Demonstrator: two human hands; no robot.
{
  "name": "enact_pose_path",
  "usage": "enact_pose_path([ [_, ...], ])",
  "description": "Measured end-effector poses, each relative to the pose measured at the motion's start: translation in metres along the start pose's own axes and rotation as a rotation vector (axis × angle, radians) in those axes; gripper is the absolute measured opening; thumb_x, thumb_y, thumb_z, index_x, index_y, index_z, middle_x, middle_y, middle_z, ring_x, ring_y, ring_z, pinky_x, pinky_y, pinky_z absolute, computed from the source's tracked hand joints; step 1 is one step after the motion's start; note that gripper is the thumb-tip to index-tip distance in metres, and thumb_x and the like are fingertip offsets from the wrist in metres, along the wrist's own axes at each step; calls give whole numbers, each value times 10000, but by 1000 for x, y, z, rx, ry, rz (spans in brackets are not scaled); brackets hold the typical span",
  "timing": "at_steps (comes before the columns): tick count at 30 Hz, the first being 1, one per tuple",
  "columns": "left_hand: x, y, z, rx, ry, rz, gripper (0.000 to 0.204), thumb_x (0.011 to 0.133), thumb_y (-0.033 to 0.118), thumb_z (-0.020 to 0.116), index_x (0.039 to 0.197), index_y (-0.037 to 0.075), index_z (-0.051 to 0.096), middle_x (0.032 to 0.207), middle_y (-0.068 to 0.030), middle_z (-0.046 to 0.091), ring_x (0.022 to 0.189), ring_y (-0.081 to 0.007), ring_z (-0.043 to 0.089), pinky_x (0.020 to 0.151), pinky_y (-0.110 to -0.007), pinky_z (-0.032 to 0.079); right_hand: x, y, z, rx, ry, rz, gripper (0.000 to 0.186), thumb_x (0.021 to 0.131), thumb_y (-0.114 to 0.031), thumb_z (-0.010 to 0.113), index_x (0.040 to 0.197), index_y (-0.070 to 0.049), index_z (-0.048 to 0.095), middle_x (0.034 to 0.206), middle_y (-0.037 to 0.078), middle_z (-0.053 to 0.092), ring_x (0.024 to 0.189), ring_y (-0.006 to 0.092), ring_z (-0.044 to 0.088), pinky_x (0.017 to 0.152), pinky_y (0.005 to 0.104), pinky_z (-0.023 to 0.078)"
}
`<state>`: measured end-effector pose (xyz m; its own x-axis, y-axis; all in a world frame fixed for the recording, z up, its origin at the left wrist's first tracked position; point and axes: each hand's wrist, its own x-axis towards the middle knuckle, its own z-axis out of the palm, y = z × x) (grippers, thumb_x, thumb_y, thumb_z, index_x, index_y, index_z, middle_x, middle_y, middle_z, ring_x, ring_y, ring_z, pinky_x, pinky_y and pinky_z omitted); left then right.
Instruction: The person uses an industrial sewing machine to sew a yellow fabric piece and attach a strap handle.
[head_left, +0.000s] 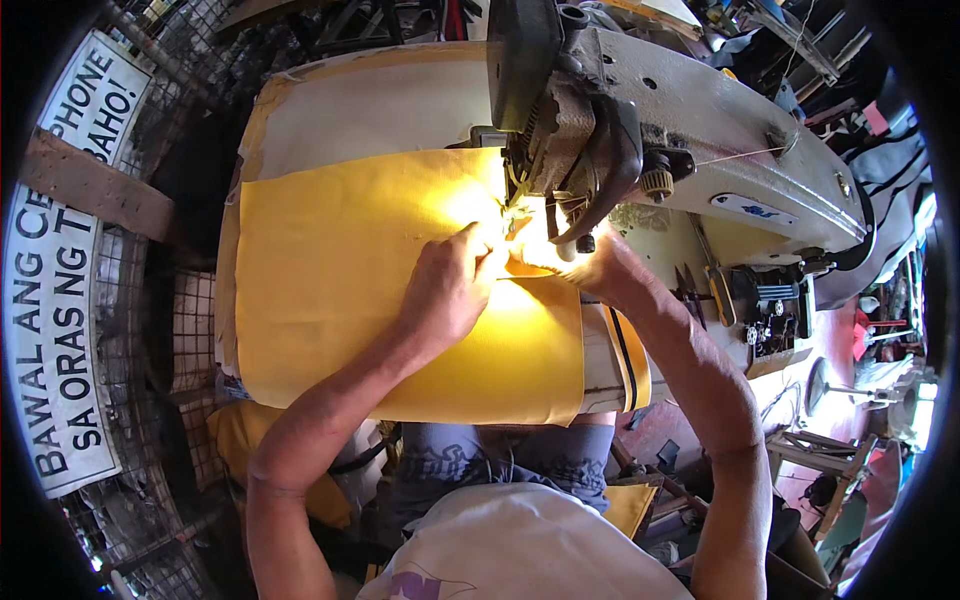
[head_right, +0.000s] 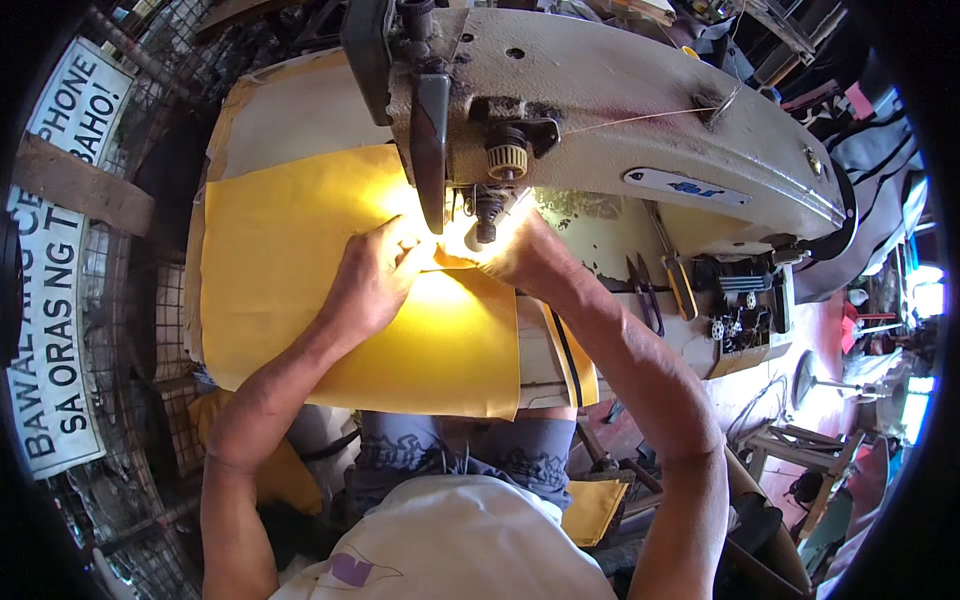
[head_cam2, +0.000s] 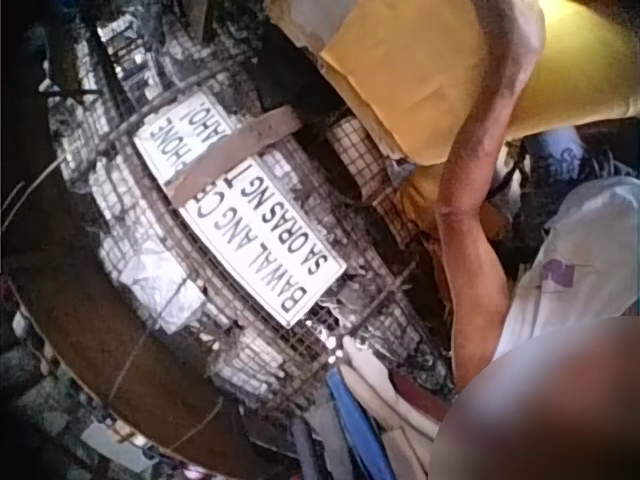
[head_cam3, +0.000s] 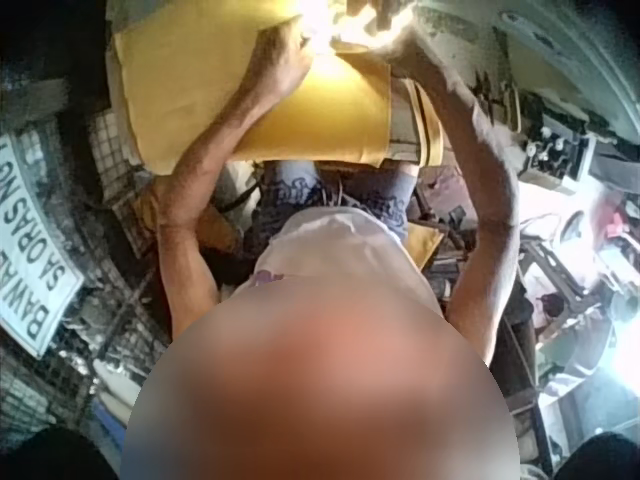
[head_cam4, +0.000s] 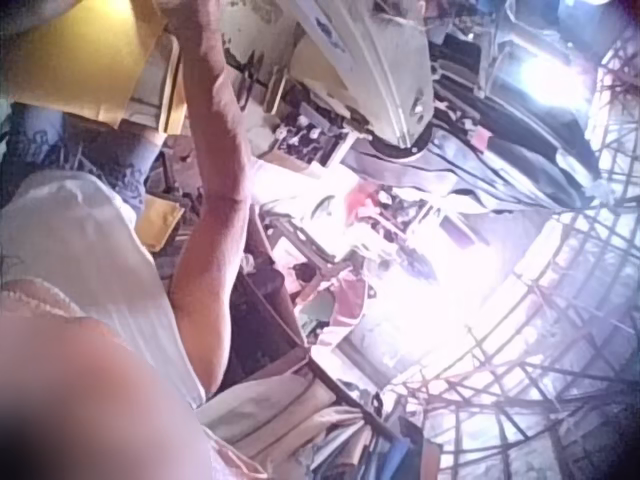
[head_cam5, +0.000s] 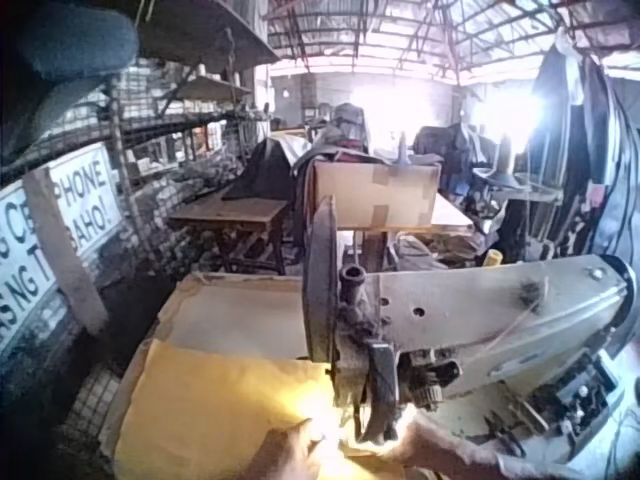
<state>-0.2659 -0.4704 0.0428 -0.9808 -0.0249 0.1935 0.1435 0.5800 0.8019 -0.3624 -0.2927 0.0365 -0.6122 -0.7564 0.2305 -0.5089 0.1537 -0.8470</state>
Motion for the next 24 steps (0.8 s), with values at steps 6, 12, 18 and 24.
enact_pose_path([
  [6,-4,-1,-12,281,65,138,185,861,137,631,978,-5,605,933,-166,617,865,-332,640,719,-425,529,5,-19,1,-68,80,-119,113,841,-95,685,878,6,650,902,116,677,858,228,655,764,358,529],
  [12,1,-19,-29,532,-116,658,135,759,108,667,862,28,633,967,-101,585,936,-263,587,833,-386,504,4,-2,13,632,159,299,133,855,-122,708,894,0,672,903,99,687,866,199,656,764,335,529],
  [18,1,-22,-25,516,-83,669,132,749,85,660,861,33,616,944,-104,575,905,-263,586,812,-379,496,-14,27,4,-223,-5,-155,180,846,-122,726,983,-14,679,954,112,697,885,236,669,771,354,542],
  [24,3,-25,-24,437,-94,614,118,773,104,615,865,30,617,971,-99,579,921,-248,563,831,-368,468,-23,32,-1,-261,100,-126,105,726,-97,692,763,-23,627,776,120,650,708,313,628,626,417,495],
])
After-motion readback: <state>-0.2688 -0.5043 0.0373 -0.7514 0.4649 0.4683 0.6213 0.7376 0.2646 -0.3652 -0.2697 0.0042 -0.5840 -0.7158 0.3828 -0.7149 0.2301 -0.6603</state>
